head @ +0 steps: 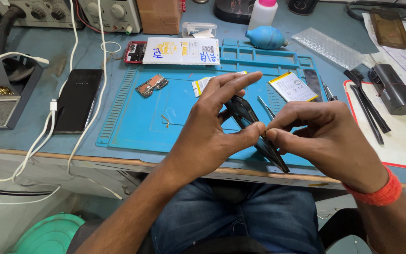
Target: The person repairs a smartphone at a workbench. They pry open the phone with a spudger-like tool, use tweezers to work on internal components, handle small parts by hand, and press the phone's frame and screen back together.
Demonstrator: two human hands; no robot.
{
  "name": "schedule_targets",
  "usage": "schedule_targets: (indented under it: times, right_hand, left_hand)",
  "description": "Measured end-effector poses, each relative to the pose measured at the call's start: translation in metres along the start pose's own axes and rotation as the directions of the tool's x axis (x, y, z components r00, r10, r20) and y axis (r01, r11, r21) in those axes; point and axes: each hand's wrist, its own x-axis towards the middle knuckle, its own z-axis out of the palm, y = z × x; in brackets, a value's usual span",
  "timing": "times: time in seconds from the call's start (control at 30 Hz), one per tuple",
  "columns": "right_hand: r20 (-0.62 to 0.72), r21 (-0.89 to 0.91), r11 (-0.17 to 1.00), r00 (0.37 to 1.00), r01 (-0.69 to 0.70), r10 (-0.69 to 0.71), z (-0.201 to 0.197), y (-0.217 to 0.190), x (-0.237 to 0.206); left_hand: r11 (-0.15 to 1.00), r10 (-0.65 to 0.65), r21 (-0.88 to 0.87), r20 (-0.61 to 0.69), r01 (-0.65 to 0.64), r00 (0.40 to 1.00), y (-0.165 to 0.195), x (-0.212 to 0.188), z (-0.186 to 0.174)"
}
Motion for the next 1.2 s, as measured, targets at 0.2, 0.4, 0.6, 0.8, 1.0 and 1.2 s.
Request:
schedule_targets:
  times: [0.2,0.4,0.6,0.8,1.0,1.2]
  right_hand:
    - [-0.031,-0.096,0.995,0.999,-0.027,0.024,0.000,-0.002,0.000]
    - [-0.015,-0.155,0.987,0.999,-0.046,0.044,-0.001,-0.006,-0.002]
    - [-0.037,-0.171,0.985,0.999,0.030,-0.037,0.000,-0.008,-0.002]
    - [-0.049,-0.120,0.993,0.999,0.013,-0.019,0.001,-0.007,-0.001]
    - [-0.047,-0.166,0.986,0.999,0.019,-0.027,-0.001,-0.011,-0.001]
    - [-0.061,-0.229,0.973,0.998,0.008,-0.022,0.000,-0.015,0.000]
  left_hand:
    - [1.000,0.010,0.023,0.023,-0.010,1.000,-0.001,-0.001,0.000]
    - [0.999,0.003,-0.036,0.087,0.000,0.996,0.001,-0.001,-0.003]
    - [0.999,-0.005,-0.047,0.090,0.009,0.996,-0.003,0.000,-0.006]
    - [1.000,0.012,-0.025,0.074,-0.011,0.997,-0.006,0.000,-0.004]
    - [1.000,0.021,-0.020,0.059,-0.020,0.998,-0.004,0.000,-0.001]
    - [0.999,0.029,0.012,0.043,-0.030,0.999,-0.003,-0.001,0.000]
